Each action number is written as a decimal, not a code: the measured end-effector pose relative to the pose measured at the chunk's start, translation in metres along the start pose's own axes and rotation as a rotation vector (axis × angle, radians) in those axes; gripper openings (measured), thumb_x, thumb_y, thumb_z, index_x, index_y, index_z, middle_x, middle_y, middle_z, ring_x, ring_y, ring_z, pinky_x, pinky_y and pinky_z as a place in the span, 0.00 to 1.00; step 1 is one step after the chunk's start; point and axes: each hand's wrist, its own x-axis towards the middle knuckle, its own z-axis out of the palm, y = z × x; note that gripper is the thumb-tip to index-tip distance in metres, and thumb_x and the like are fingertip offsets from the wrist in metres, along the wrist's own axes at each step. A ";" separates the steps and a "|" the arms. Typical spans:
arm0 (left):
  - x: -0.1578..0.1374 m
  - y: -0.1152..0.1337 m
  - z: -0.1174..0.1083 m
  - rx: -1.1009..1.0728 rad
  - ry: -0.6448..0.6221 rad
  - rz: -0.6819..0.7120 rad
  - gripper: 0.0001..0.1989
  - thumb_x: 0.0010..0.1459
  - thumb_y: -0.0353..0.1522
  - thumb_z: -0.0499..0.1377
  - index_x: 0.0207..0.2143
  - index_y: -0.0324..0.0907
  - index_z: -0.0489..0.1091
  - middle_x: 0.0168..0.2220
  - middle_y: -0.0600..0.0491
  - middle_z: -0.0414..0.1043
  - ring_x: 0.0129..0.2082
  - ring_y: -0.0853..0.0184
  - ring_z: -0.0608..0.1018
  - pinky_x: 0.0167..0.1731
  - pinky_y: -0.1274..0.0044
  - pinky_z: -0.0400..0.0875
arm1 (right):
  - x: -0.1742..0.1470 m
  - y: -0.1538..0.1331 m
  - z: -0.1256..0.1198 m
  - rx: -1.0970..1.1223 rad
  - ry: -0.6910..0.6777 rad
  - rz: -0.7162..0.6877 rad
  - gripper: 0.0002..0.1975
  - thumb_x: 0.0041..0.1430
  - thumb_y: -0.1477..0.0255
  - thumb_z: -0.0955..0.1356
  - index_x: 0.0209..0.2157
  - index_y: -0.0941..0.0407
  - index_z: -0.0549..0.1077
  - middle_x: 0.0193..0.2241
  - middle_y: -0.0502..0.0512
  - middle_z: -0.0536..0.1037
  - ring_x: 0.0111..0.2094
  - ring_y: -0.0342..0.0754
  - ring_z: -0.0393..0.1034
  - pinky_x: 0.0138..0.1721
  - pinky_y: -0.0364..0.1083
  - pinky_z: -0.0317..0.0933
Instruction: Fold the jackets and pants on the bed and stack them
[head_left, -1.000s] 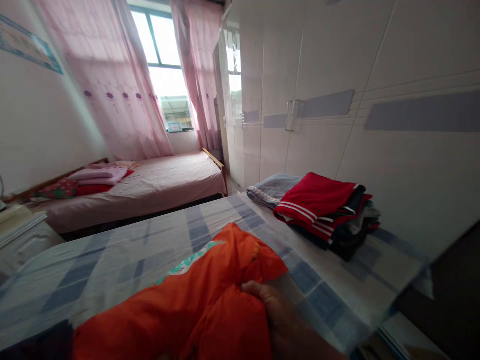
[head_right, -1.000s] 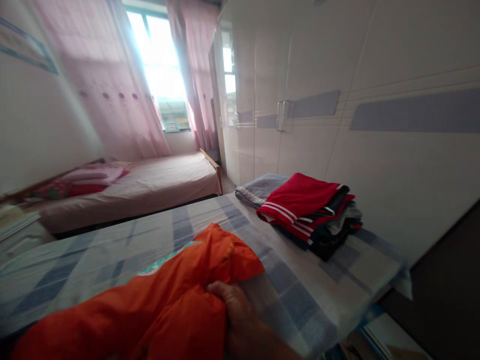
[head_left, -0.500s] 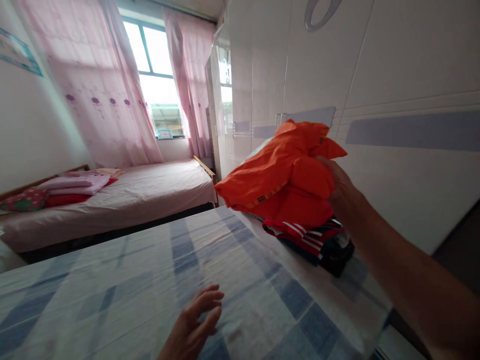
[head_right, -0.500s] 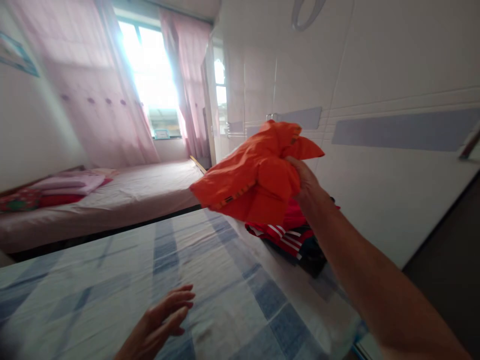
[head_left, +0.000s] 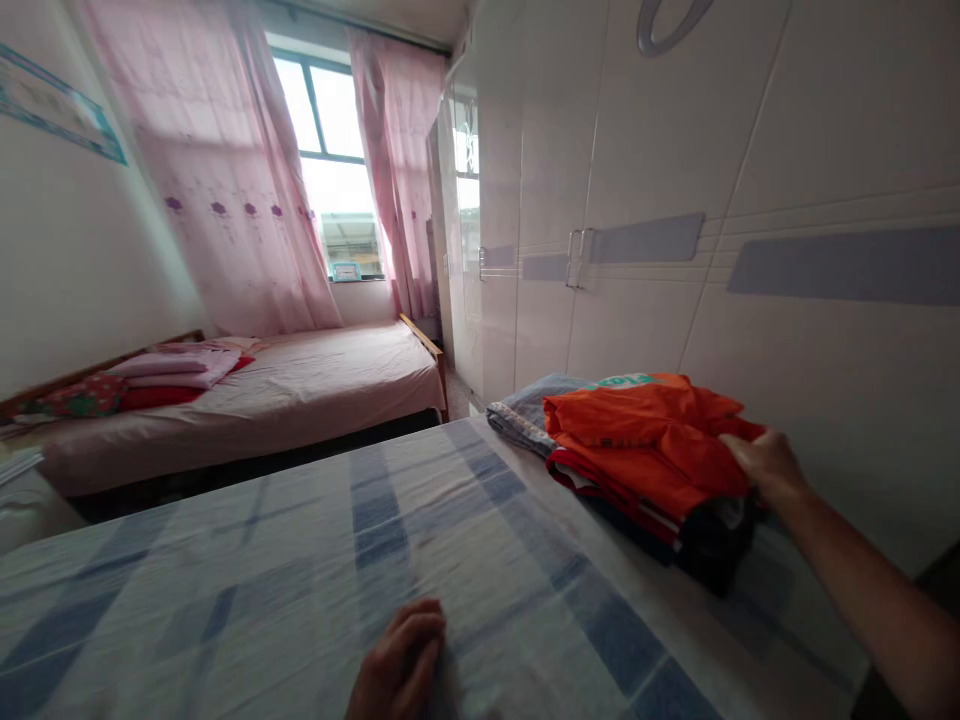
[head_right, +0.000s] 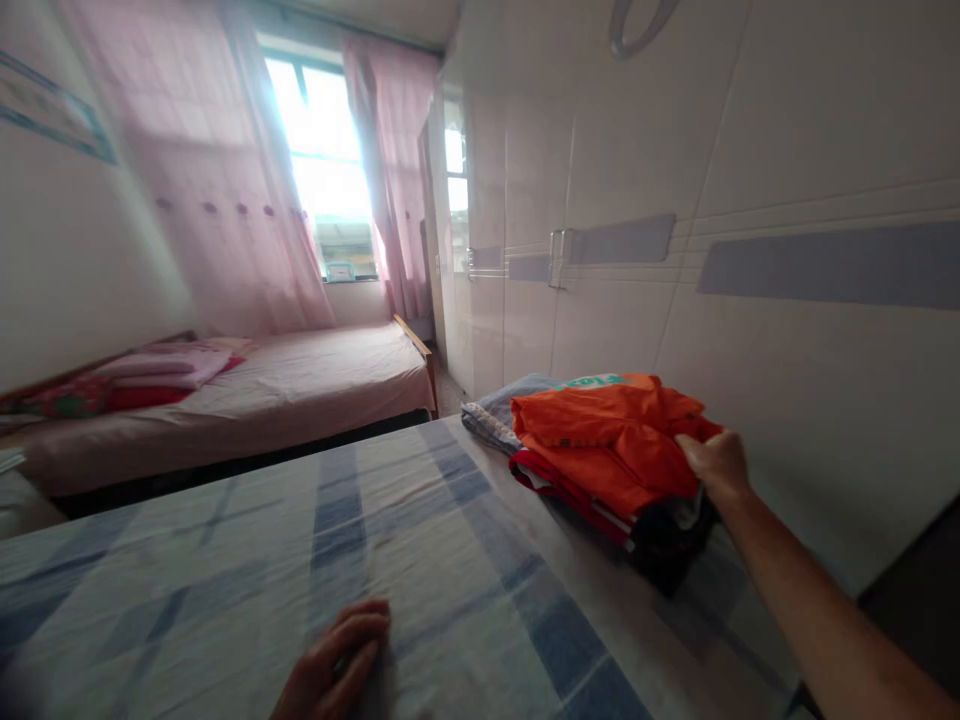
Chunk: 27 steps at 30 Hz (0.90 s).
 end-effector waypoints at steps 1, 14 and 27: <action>0.000 0.000 0.001 0.010 0.000 0.008 0.10 0.58 0.35 0.54 0.35 0.43 0.75 0.43 0.47 0.75 0.45 0.64 0.77 0.45 0.78 0.71 | -0.005 -0.012 0.002 -0.141 0.194 -0.105 0.24 0.45 0.65 0.65 0.48 0.49 0.66 0.45 0.53 0.73 0.54 0.66 0.59 0.53 0.64 0.55; -0.006 0.007 0.002 0.020 -0.006 0.044 0.09 0.59 0.31 0.52 0.36 0.42 0.72 0.44 0.45 0.74 0.44 0.64 0.76 0.45 0.77 0.70 | -0.144 -0.096 0.188 -0.378 -0.580 -0.691 0.18 0.57 0.78 0.60 0.49 0.55 0.67 0.50 0.56 0.70 0.51 0.48 0.64 0.53 0.49 0.58; -0.004 0.022 0.010 -0.108 0.125 0.038 0.12 0.46 0.20 0.54 0.31 0.39 0.72 0.38 0.47 0.74 0.40 0.65 0.76 0.41 0.77 0.70 | -0.084 -0.031 0.275 -0.531 -0.260 -0.419 0.30 0.51 0.75 0.59 0.58 0.62 0.57 0.60 0.72 0.52 0.62 0.68 0.41 0.57 0.66 0.42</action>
